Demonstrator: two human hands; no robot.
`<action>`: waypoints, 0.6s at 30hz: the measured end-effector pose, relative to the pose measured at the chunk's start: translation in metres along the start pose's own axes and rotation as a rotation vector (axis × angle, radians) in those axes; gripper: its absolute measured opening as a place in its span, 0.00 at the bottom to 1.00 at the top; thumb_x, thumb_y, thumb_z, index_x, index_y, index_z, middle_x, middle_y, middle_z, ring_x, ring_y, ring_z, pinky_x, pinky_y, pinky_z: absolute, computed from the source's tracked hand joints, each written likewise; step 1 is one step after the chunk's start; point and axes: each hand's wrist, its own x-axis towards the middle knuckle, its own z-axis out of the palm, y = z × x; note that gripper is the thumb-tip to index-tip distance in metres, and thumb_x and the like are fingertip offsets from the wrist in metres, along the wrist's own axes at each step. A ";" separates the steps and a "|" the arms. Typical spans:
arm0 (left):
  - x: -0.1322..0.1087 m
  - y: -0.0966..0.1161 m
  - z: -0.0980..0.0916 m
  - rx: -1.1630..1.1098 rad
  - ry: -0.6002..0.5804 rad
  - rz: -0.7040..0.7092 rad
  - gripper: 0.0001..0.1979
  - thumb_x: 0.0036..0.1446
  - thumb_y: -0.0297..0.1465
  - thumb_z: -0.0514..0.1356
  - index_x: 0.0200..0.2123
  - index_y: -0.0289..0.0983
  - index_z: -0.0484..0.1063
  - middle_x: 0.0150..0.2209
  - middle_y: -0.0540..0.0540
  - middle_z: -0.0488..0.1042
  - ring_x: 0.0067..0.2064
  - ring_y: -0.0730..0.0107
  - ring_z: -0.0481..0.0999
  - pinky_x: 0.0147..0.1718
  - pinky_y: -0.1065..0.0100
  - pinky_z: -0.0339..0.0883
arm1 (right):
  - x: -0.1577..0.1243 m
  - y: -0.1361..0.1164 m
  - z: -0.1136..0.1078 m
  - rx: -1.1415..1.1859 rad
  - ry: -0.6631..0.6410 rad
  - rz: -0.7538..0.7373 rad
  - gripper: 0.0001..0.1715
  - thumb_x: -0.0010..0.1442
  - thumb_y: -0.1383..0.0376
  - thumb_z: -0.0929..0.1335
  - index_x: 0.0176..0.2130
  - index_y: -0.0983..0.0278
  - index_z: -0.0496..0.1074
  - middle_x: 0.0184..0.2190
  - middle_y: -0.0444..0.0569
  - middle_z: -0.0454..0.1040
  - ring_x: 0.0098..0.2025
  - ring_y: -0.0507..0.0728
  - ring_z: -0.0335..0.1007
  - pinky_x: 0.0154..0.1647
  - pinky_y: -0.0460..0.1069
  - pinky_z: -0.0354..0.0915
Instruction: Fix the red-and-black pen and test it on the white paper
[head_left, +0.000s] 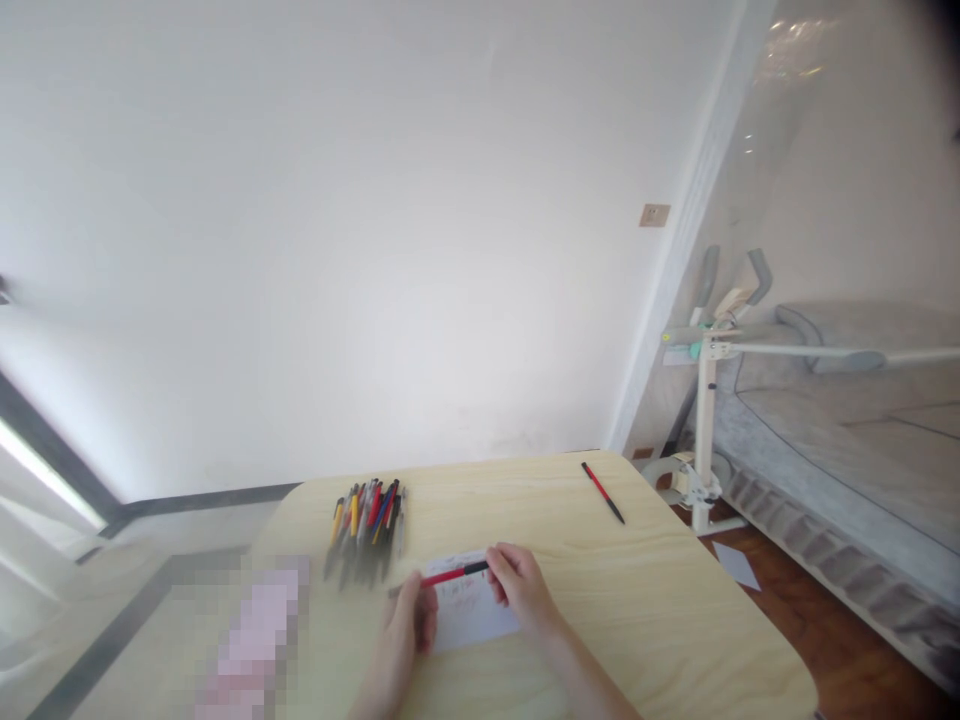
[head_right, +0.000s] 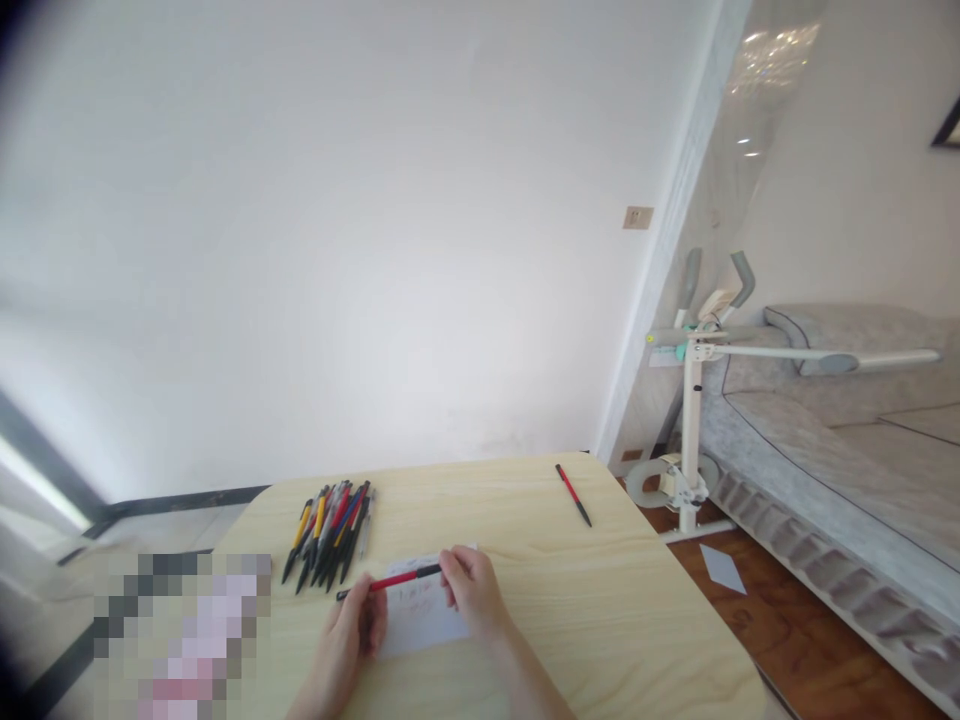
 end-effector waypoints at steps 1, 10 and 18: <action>0.000 -0.001 0.000 -0.001 0.001 -0.008 0.27 0.54 0.48 0.47 0.11 0.38 0.60 0.10 0.51 0.59 0.16 0.74 0.59 0.17 0.72 0.50 | 0.000 0.002 0.000 -0.002 0.005 0.007 0.24 0.57 0.52 0.60 0.19 0.65 0.61 0.10 0.38 0.57 0.13 0.46 0.52 0.13 0.41 0.48; 0.005 -0.010 -0.003 -0.054 0.022 -0.016 0.26 0.55 0.48 0.46 0.16 0.36 0.63 0.09 0.52 0.59 0.13 0.77 0.58 0.15 0.73 0.47 | 0.000 0.010 0.003 -0.078 0.015 0.002 0.24 0.58 0.51 0.59 0.19 0.64 0.59 0.12 0.38 0.57 0.14 0.47 0.52 0.14 0.42 0.49; 0.006 -0.012 -0.002 -0.085 0.047 -0.033 0.25 0.54 0.49 0.47 0.19 0.35 0.65 0.09 0.53 0.60 0.12 0.78 0.57 0.14 0.74 0.46 | 0.000 0.009 0.003 -0.181 0.014 -0.031 0.25 0.59 0.51 0.58 0.18 0.63 0.56 0.11 0.37 0.54 0.14 0.47 0.51 0.16 0.43 0.49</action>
